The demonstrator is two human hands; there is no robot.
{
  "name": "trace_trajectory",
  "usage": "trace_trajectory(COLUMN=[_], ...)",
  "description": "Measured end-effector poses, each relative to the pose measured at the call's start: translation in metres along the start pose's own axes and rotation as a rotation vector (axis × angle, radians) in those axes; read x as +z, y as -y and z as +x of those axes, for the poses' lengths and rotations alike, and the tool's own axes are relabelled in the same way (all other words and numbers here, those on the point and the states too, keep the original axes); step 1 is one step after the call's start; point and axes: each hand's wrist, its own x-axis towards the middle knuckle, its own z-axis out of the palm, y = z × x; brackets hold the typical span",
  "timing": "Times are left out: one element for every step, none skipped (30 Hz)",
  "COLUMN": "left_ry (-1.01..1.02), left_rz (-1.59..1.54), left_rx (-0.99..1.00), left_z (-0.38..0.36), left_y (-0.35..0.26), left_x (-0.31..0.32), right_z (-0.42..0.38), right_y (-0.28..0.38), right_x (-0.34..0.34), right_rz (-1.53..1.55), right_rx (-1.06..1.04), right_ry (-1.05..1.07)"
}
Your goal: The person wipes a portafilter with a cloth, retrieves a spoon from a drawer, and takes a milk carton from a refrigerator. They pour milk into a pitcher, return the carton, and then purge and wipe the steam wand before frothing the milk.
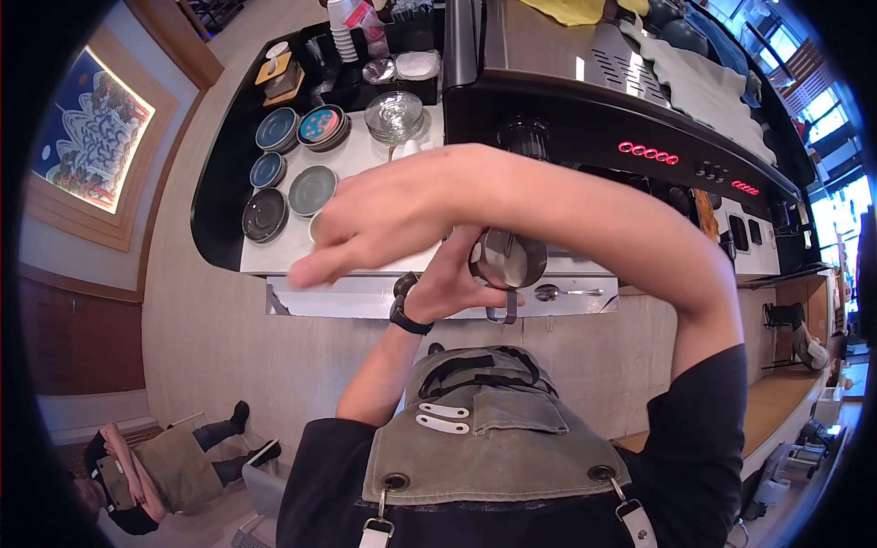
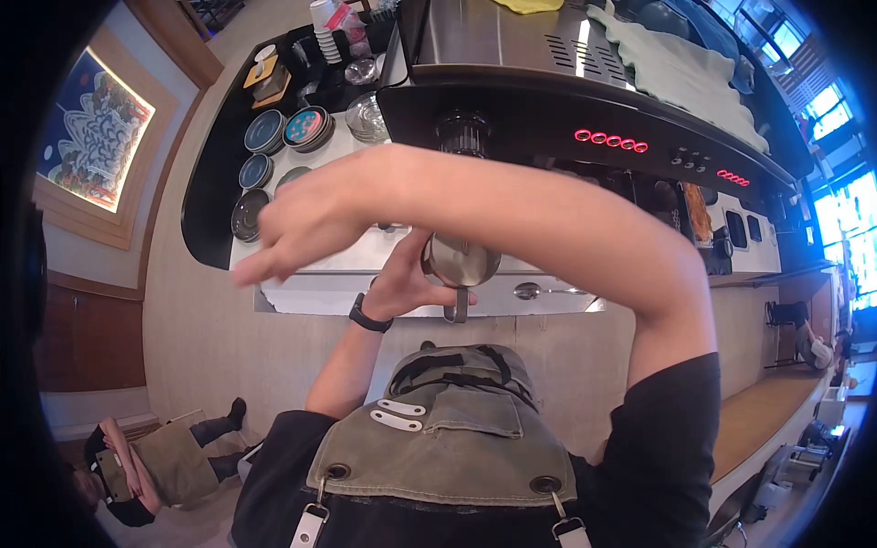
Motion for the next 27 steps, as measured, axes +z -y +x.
trace_trajectory(left_ry=[0.000, -0.021, -0.041, -0.045, -0.049, -0.054, -0.052, -0.051, -0.039, -0.030, -0.049, -0.050, -0.052, -0.054, -0.047, -0.042, -0.038, -0.035, -0.034, -0.032, -0.031, -0.031, -0.030, -0.025, -0.019, -0.012, -0.013], left_rz=[-0.027, -0.085, -0.143, -0.091, -0.038, 0.016, 0.063, 0.111, 0.153, 0.196, 0.163, 0.165, 0.168, 0.171, 0.185, 0.199, 0.213, 0.186, 0.160, 0.135, 0.134, 0.133, 0.132, 0.134, 0.136, 0.137, 0.121], left_rx=[-0.082, -0.054, -0.025, -0.043, -0.058, -0.072, -0.061, -0.051, -0.016, 0.023, 0.020, 0.023, 0.027, 0.030, 0.032, 0.033, 0.032, 0.021, 0.011, 0.001, -0.005, -0.012, -0.019, -0.018, -0.017, -0.017, -0.021], left_z=[-0.003, -0.007, -0.010, -0.011, -0.010, -0.009, -0.008, -0.006, -0.004, -0.002, -0.001, -0.002, -0.002, -0.002, -0.002, -0.002, -0.003, -0.003, -0.003, -0.003, -0.003, -0.004, -0.005, -0.005, -0.005, -0.006, -0.006], left_y=[-0.013, -0.007, -0.001, -0.002, -0.003, -0.005, -0.003, -0.002, 0.003, 0.006, 0.003, 0.003, 0.004, 0.005, 0.006, 0.008, 0.009, 0.008, 0.006, 0.004, 0.002, 0.000, -0.001, -0.002, -0.001, 0.000, 0.000], left_x=[0.002, 0.005, 0.007, 0.006, 0.004, 0.001, -0.001, -0.002, -0.002, -0.003, -0.001, 0.000, -0.001, -0.001, -0.002, -0.003, -0.003, -0.003, -0.002, -0.002, -0.002, -0.001, -0.002, -0.002, -0.002, -0.002, -0.002], right_z=[-0.006, -0.016, -0.031, -0.052, -0.073, -0.099, -0.124, -0.143, -0.161, -0.172, -0.186, -0.186, -0.187, -0.174, -0.163, -0.155, -0.148, -0.142, -0.135, -0.128, -0.124, -0.125, -0.126, -0.125, -0.125, -0.123, -0.123], right_y=[0.016, 0.028, 0.030, 0.029, 0.029, 0.025, 0.020, 0.004, -0.013, -0.043, -0.074, -0.089, -0.105, -0.107, -0.106, -0.103, -0.098, -0.095, -0.095, -0.098, -0.096, -0.092, -0.089, -0.086, -0.084, -0.081, -0.081], right_x=[-0.005, -0.008, -0.003, 0.001, 0.006, 0.012, 0.018, 0.033, 0.047, 0.073, 0.102, 0.127, 0.151, 0.170, 0.184, 0.193, 0.202, 0.211, 0.223, 0.235, 0.241, 0.244, 0.246, 0.246, 0.245, 0.245, 0.245], right_rz=[0.058, 0.118, 0.243, 0.367, 0.477, 0.551, 0.608, 0.635, 0.651, 0.662, 0.712, 0.738, 0.773, 0.780, 0.782, 0.872, 0.962, 1.051, 1.144, 1.238, 1.333, 1.338, 1.342, 1.354, 1.365, 1.385, 1.400], right_rx=[-0.053, -0.106, -0.167, -0.269, -0.383, -0.460, -0.543, -0.572, -0.596, -0.649, -0.568, -0.431, -0.290, -0.097, 0.098, 0.106, 0.116, 0.126, 0.133, 0.140, 0.147, 0.176, 0.203, 0.213, 0.222, 0.216, 0.209], right_ry=[0.006, 0.009, -0.023, -0.122, -0.213, -0.357, -0.501, -0.657, -0.815, -0.995, -1.153, -1.273, -1.381, -1.443, -1.499, -1.456, -1.411, -1.364, -1.387, -1.408, -1.427, -1.403, -1.379, -1.372, -1.366, -1.374, -1.375])
